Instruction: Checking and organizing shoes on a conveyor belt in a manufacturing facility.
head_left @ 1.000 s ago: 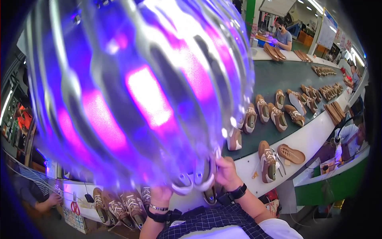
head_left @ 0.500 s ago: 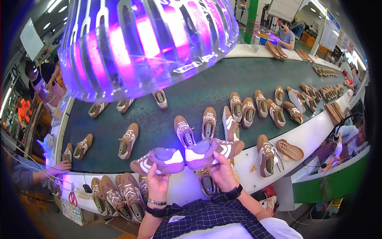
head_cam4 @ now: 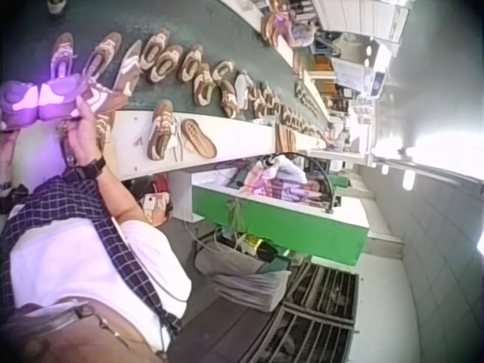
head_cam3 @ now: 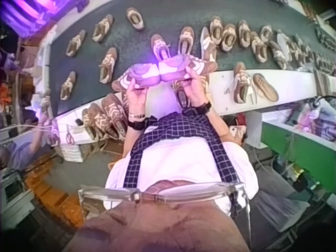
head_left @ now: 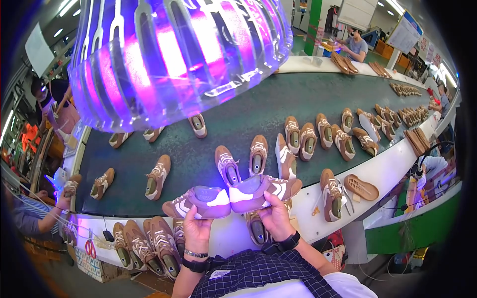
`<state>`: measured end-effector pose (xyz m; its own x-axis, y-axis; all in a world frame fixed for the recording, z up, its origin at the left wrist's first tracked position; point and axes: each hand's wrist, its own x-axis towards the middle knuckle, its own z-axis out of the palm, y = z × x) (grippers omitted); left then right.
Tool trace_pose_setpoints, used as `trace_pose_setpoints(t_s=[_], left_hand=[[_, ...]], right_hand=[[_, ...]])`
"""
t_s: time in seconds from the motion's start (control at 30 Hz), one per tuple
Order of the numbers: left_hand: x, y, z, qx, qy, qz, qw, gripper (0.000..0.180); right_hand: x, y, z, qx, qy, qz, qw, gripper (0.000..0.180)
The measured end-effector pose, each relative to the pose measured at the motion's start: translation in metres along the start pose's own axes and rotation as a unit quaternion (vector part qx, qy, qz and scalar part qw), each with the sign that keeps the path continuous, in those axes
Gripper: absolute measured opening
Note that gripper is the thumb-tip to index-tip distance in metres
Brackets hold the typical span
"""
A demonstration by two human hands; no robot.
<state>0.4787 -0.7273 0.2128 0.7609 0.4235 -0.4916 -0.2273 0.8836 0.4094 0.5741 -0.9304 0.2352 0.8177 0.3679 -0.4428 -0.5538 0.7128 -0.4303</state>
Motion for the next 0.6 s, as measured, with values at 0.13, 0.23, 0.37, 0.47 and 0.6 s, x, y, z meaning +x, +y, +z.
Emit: trace_pose_setpoints(t_s=[0.13, 0.23, 0.37, 0.47, 0.6], left_hand=[[0.0031, -0.0006, -0.002, -0.002, 0.005, 0.0, 1.0, 0.05], [0.001, 0.0005, 0.0038, -0.001, 0.004, -0.002, 1.0, 0.05], [0.0015, 0.002, 0.0043, -0.02, 0.007, -0.011, 1.0, 0.046], [0.003, 0.0022, 0.0025, -0.021, 0.011, -0.013, 1.0, 0.046], [0.0064, 0.0016, -0.0013, 0.001, 0.021, -0.002, 1.0, 0.049]], right_hand=[[-0.0001, 0.0004, 0.0023, 0.004, -0.013, -0.008, 1.0, 0.037], [-0.0003, -0.0008, 0.0042, 0.005, -0.008, -0.004, 1.0, 0.038], [0.0017, 0.0007, 0.0031, 0.004, -0.006, -0.006, 1.0, 0.038], [0.0046, 0.0033, 0.0003, 0.005, -0.004, -0.004, 1.0, 0.039], [0.0042, 0.0052, 0.0024, 0.0, 0.005, -0.005, 1.0, 0.039]])
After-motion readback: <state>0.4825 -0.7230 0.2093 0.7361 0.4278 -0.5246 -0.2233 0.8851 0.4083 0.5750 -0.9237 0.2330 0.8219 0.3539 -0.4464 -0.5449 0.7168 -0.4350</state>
